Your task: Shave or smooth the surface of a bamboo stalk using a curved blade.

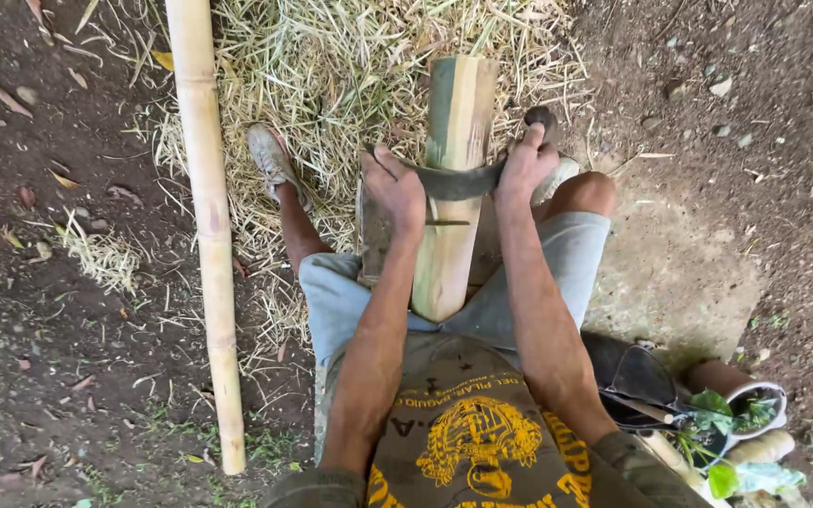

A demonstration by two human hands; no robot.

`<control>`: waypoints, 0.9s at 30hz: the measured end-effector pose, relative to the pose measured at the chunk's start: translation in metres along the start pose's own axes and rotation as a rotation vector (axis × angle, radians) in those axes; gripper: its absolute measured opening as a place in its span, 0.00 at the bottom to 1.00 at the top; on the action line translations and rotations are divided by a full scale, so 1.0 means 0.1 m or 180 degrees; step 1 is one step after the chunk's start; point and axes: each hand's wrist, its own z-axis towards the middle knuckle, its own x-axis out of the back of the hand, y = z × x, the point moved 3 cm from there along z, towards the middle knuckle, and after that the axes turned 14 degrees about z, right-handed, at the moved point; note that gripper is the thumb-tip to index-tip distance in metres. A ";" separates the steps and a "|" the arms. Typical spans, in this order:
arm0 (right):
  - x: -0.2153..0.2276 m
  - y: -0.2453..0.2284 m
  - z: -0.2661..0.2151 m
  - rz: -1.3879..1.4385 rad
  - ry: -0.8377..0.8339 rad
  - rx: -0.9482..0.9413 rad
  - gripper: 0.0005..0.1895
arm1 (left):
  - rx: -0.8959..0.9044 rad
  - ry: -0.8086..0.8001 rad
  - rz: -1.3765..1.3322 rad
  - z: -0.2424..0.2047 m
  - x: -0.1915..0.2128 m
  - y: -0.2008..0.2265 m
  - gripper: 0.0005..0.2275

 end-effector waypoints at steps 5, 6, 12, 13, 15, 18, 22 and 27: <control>-0.22 0.01 0.21 0.0178 -0.0087 0.0007 0.13 | -0.0098 0.0077 0.0207 0.16 -0.10 0.23 0.13; -0.23 0.04 0.25 0.0335 0.0016 -0.0311 0.14 | -0.0303 0.0254 -0.0145 0.17 -0.14 0.23 0.13; -0.61 -0.07 0.55 0.0169 -0.0028 -0.0232 0.14 | 0.0279 -0.0228 -0.0672 0.47 -0.38 0.51 0.11; -0.68 0.00 0.72 0.0199 -0.0042 -0.0215 0.14 | 0.0247 -0.0219 -0.0691 0.57 -0.48 0.56 0.11; -0.87 0.11 1.07 0.0197 -0.0112 0.0207 0.19 | -0.0139 0.0028 -0.0532 0.79 -0.64 0.68 0.12; -1.07 0.06 1.23 0.0308 0.0095 -0.0283 0.17 | -0.0190 -0.0059 -0.0404 1.04 -0.88 0.84 0.10; -1.22 0.05 1.32 -0.0197 0.0511 -0.0390 0.16 | -0.0394 -0.0181 -0.0568 1.28 -1.09 0.78 0.08; -1.10 0.01 1.15 -0.0259 0.0420 -0.0216 0.19 | -0.0249 0.0127 -0.0222 1.12 -0.84 0.86 0.12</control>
